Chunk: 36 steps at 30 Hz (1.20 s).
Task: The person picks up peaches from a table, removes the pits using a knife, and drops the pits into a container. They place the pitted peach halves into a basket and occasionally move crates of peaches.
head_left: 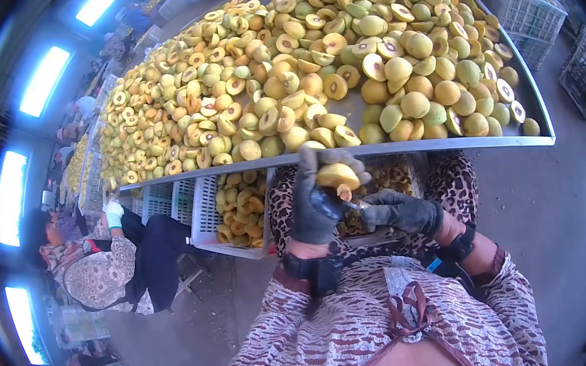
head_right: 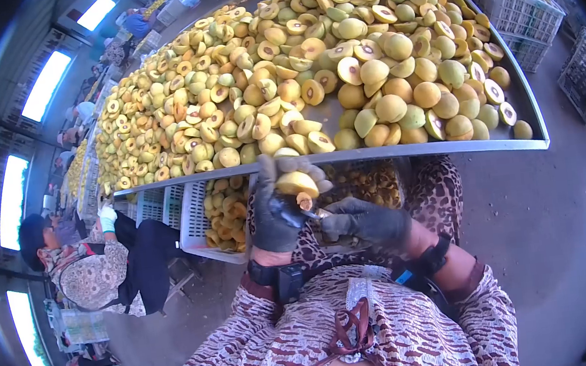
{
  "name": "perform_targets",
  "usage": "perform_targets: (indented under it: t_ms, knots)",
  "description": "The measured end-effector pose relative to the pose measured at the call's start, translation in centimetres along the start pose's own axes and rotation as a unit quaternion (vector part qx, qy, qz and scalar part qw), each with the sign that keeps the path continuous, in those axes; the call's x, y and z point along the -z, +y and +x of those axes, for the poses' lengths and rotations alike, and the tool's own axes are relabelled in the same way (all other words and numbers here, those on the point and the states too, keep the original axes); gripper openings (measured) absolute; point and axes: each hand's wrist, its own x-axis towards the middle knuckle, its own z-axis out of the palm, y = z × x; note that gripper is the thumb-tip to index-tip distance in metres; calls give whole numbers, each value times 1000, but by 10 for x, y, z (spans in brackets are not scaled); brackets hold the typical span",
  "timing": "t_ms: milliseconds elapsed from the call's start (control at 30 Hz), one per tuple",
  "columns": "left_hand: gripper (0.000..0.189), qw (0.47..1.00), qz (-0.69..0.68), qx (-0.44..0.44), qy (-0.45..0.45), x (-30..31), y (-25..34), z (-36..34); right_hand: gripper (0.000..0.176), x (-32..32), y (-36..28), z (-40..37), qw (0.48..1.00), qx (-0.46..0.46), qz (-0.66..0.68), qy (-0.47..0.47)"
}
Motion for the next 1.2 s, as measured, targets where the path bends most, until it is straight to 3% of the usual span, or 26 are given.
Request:
perform_targets:
  t_ms: [67,100,133,167,200,233,300,367,400,433,467,500,533,600,700,767,800,833,867,967,1000,1033,1100,1133,1167,1200]
  knots:
    - [62,988,48,-139,-49,69,23,14,31,14,15,14,985,62,-159,32]
    - [59,958,178,-163,158,91,43,5,31,19,17,18,983,71,-165,24]
    - [48,915,292,-194,200,139,57,14,31,22,19,18,878,57,-461,113]
    - [48,914,291,-199,202,160,66,18,31,22,25,16,681,37,-705,194]
    - [44,810,500,-183,245,173,78,31,32,23,31,17,693,79,-672,248]
    - [42,663,677,-158,279,173,86,46,32,23,23,21,688,84,-676,251]
    - [43,581,734,-273,221,159,60,84,32,13,13,24,799,173,-523,243]
    - [45,524,809,-236,127,124,40,114,32,14,13,26,814,199,-493,234]
    - [45,534,801,-239,127,117,33,126,33,15,11,25,831,226,-458,221]
    - [40,495,834,-191,150,110,27,136,33,14,8,20,825,221,-468,225]
    - [35,454,863,-142,171,103,22,143,32,9,4,16,885,200,-352,229]
    - [30,499,839,-144,162,107,25,143,32,4,-1,12,930,178,-227,229]
    - [29,553,800,-200,117,115,27,137,32,-2,-8,8,928,175,-231,234]
    - [28,629,723,-284,25,114,23,113,30,-12,-25,12,954,114,-32,277]
    - [41,666,661,-322,-123,70,15,53,25,-15,-28,36,963,99,106,228]
    - [45,722,592,-312,-175,50,12,26,22,-17,-31,48,966,83,66,235]
    - [45,722,595,-311,-168,52,5,17,20,-18,-33,54,968,75,22,238]
    - [42,885,399,-219,-97,55,-2,11,20,-20,-36,59,970,72,21,231]
    - [40,979,170,-111,-20,59,-9,7,17,-22,-38,62,972,67,5,227]
    - [45,992,115,-42,-6,68,-30,-1,13,-27,-25,71,960,92,-71,255]
    - [41,957,270,-96,-30,70,-33,2,16,-25,-21,68,887,192,-263,326]
    - [41,959,267,-93,-34,69,-35,3,19,-20,-19,64,761,282,-444,379]
    - [44,998,45,-39,-36,59,-35,5,22,-12,-13,48,787,285,-405,368]
    - [46,996,-82,7,-20,50,-35,12,20,-11,-12,39,819,213,-408,343]
    - [46,996,-85,15,-24,45,-36,14,18,-12,-8,30,846,139,-406,316]
    - [48,999,-34,-5,-40,41,-35,15,13,-11,3,31,855,185,-376,305]
